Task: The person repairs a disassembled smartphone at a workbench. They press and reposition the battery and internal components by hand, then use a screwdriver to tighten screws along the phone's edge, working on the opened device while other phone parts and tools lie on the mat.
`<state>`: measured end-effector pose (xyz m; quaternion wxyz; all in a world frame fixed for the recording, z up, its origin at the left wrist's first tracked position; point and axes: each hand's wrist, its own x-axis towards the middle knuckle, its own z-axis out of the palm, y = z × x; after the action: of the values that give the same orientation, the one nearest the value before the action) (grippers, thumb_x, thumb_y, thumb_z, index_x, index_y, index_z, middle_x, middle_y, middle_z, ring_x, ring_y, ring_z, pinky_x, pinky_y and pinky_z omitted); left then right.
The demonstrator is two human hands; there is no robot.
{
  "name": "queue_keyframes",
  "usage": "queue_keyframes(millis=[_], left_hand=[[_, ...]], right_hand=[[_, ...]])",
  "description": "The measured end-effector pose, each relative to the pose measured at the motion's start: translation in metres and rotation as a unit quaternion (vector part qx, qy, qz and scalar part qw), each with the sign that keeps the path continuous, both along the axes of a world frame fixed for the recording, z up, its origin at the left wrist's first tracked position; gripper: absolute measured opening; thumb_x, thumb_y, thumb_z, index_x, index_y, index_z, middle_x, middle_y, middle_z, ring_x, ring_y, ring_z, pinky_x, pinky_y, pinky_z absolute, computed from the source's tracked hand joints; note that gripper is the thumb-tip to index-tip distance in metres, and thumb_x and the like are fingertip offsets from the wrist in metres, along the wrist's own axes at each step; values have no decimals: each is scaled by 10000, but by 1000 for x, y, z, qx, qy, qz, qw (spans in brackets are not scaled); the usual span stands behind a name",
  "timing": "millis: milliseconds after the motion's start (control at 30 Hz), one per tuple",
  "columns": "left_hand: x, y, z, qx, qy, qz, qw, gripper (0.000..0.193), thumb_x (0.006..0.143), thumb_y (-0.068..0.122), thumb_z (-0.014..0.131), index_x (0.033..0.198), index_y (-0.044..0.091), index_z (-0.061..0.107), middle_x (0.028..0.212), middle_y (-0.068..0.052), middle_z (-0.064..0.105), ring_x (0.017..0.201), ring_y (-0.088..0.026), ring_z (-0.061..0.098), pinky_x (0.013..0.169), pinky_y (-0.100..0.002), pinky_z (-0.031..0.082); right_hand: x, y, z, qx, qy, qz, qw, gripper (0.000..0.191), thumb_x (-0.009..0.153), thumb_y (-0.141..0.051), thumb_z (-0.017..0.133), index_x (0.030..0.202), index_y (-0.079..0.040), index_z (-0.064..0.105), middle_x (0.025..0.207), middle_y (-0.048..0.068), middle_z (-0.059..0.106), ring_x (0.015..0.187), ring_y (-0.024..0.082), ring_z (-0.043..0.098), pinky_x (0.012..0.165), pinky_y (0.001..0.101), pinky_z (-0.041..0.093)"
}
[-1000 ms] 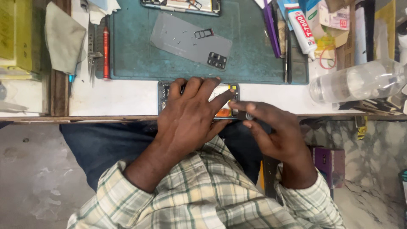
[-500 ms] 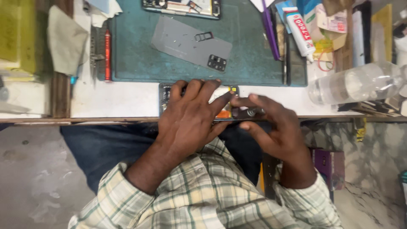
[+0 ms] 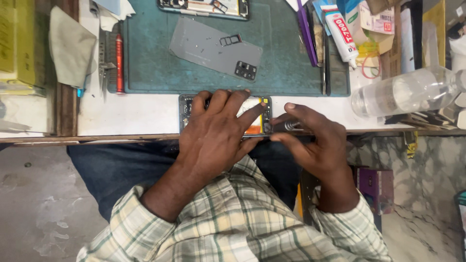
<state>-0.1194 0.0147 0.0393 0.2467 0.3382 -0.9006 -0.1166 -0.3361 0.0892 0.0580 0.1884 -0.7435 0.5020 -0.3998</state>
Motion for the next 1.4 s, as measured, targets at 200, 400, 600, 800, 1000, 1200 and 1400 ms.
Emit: queue_keyframes(millis=[200,400,600,800,1000,1200,1400], left_hand=[[1,0,1,-8,0,2,1000,589,807,459,778,1328,205,670,1357,-74,601,1245,-261,518,1040,-508,366],[0,-1,2,1,6,5,1000,624,767,499,786,1311,211,681,1337,-67,607,1224,-257,510,1021,-503,361],[-3,-1,0,-16,1,15,1000,595,815,550,766,1301,214,700,1315,-60,609,1196,-248,511,1009,-496,368],[-3,0,-2,-14,-13,16,1000,595,825,549,761,1305,202,704,1301,-51,612,1190,-245,510,1007,-501,367],[-4,-2,-4,-15,-34,19,999,591,780,489,772,1316,253,691,1333,-30,600,1221,-226,510,1047,-496,365],[-3,-3,-4,-18,-23,13,999,605,790,493,778,1330,241,677,1341,-50,591,1212,-244,511,1037,-506,362],[-2,-4,-4,-18,-9,9,1000,606,773,461,794,1320,224,686,1328,-53,595,1208,-242,517,1027,-493,372]], right_hand=[[3,0,-6,-16,35,9,999,601,934,41,792,1431,-111,489,1151,148,752,1078,230,784,869,323,649],[-2,5,-16,20,-46,37,998,653,1001,126,654,1528,-121,357,1252,217,703,1199,299,745,906,361,673],[-8,3,-30,21,-101,-9,995,713,1029,140,622,1584,-142,276,1205,246,706,1062,287,756,877,363,650],[-26,-26,-25,13,-213,-43,976,664,1166,85,609,1610,-167,185,1137,198,728,1025,238,762,835,331,668],[-8,-79,-20,24,-222,16,975,669,1193,102,617,1620,-165,176,1209,164,693,1138,194,700,978,362,683],[16,-133,-13,21,-169,47,984,618,1134,119,618,1555,-126,239,1242,164,656,1155,198,717,992,343,670],[27,-172,-22,-46,-77,47,995,548,1155,73,677,1493,-129,295,1145,110,738,885,119,785,739,217,652]])
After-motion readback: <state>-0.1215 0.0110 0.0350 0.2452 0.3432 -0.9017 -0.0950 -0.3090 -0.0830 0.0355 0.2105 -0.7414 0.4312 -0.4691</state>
